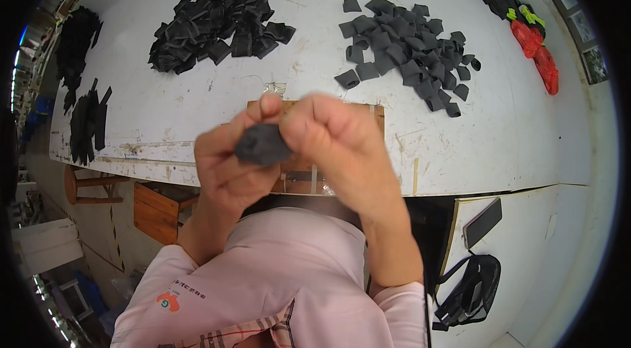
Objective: Gluing and assembling small black rubber or foam components on a workshop table.
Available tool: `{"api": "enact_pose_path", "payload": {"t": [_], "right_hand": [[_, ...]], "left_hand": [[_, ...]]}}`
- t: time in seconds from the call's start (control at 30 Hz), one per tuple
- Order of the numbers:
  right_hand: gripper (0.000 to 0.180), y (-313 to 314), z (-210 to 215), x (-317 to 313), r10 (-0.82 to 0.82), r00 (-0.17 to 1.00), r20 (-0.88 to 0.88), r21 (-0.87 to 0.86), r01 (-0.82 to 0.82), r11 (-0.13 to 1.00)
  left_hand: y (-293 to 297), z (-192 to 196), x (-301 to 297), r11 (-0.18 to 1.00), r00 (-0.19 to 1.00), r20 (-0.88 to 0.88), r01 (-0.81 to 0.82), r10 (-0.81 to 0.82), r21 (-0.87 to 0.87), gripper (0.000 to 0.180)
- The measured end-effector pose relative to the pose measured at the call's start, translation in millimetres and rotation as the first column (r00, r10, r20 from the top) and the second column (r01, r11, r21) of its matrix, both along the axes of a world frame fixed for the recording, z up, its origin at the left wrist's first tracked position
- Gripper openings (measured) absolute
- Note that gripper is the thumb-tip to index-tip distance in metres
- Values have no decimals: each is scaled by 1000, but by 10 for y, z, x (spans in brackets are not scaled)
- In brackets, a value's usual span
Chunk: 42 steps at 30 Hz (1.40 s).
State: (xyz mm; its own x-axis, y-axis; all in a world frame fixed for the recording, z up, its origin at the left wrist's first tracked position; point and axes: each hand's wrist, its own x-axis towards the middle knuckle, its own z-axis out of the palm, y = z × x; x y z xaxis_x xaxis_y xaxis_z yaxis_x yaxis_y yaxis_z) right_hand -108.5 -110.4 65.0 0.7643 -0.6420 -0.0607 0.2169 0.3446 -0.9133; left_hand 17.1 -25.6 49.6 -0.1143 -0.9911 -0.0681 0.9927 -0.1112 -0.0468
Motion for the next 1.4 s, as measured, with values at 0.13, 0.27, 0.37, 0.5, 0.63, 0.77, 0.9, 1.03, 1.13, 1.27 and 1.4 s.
{"api": "enact_pose_path", "payload": {"t": [0.13, 0.27, 0.37, 0.5, 0.63, 0.77, 0.9, 1.03, 1.13, 1.27, 1.4], "right_hand": [[23, -244, -330, 80, 145, 989, 21, 78, -146, 986], [23, -153, -359, 12, 135, 991, -2, 122, -134, 983], [23, -187, -305, 63, 80, 996, -47, -45, -82, 996], [26, -52, -283, -33, -381, 920, -88, -677, 225, 701], [40, 67, -259, -41, -396, 918, 20, -854, 221, 471], [31, 114, -194, 47, -449, 888, 99, -926, 248, 285], [19, 90, -137, 72, -481, 863, 152, -944, 270, 187], [19, 45, -209, -1, -466, 885, 20, -994, 69, 88], [21, 78, -350, -90, -452, 892, -15, -950, 129, 286], [23, 46, -111, -42, -456, 890, 34, -844, 269, 463], [24, -39, -123, -8, -371, 928, 24, -907, 176, 382]], "left_hand": [[-92, -159, 124, 999, 991, 132, 2, 2, -32, 20], [9, -210, 19, 985, 866, 494, -140, 71, 104, 18], [-86, -188, 13, 980, 723, 677, -200, 136, 17, 24], [-161, -49, -21, 737, -257, 832, -386, 492, -555, 28], [-165, -59, 9, 750, -339, 763, -200, 551, -630, 17], [-117, -57, -55, 744, 102, 809, -474, 578, -471, 8], [-76, -112, -66, 758, 317, 743, -536, 589, -372, 13], [-40, -105, -73, 769, 325, 772, -560, 546, -308, 11], [0, -198, -37, 758, 229, 799, -533, 556, -376, 10], [-53, -137, -46, 752, 143, 825, -517, 547, -409, 10], [-76, -104, -69, 716, -42, 830, -483, 556, -504, 10]]}}
